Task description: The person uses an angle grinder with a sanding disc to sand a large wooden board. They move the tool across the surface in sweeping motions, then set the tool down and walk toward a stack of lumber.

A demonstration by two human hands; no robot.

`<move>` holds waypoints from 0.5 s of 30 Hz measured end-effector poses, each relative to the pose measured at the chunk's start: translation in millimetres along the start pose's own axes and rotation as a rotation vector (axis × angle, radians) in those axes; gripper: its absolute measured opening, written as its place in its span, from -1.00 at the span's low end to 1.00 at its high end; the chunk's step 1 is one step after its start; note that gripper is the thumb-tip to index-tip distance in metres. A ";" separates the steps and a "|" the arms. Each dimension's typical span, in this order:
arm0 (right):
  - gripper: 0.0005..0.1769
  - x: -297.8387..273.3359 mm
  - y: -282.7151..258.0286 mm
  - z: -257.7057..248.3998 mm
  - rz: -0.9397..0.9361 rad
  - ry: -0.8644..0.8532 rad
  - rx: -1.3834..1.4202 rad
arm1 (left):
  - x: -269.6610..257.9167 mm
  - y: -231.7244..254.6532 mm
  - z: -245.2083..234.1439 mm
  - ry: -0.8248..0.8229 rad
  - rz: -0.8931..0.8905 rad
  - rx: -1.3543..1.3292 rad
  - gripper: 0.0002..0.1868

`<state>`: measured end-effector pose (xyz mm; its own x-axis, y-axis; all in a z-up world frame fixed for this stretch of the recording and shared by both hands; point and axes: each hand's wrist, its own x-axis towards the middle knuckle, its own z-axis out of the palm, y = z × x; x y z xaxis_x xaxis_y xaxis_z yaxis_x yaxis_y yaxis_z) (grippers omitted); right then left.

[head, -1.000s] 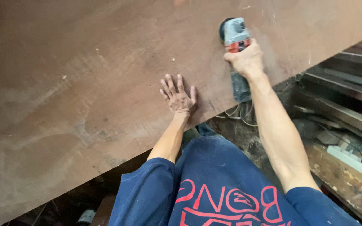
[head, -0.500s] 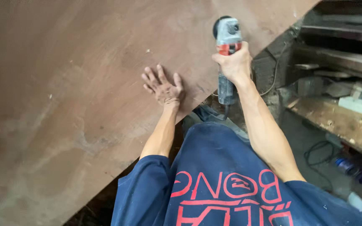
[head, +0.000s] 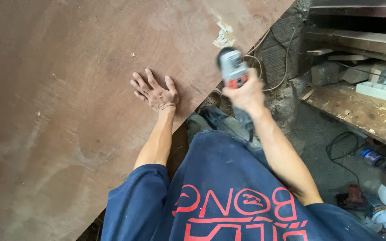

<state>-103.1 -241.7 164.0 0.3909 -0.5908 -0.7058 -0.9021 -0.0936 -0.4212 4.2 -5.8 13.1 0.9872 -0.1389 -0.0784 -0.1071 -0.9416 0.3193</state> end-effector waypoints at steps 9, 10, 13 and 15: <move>-0.21 9.0 -2.6 0.5 0.027 -0.072 -0.155 | -3.2 0.1 -3.1 -0.049 -0.030 -0.030 -0.18; -0.20 15.9 1.6 -10.6 -0.026 -0.018 -0.115 | -2.4 1.0 -2.4 -0.040 -0.023 -0.022 -0.18; -0.31 37.3 12.0 -41.4 -0.209 0.194 -0.017 | -0.9 2.3 -2.9 -0.030 -0.011 -0.011 -0.18; -0.37 44.1 19.9 -53.6 -0.211 0.219 0.093 | -2.6 2.2 -3.5 -0.031 -0.023 -0.021 -0.18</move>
<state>-113.6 -312.6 155.0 0.5097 -0.7253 -0.4627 -0.7810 -0.1645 -0.6025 1.8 -6.4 17.4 0.9853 -0.1265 -0.1148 -0.0812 -0.9381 0.3366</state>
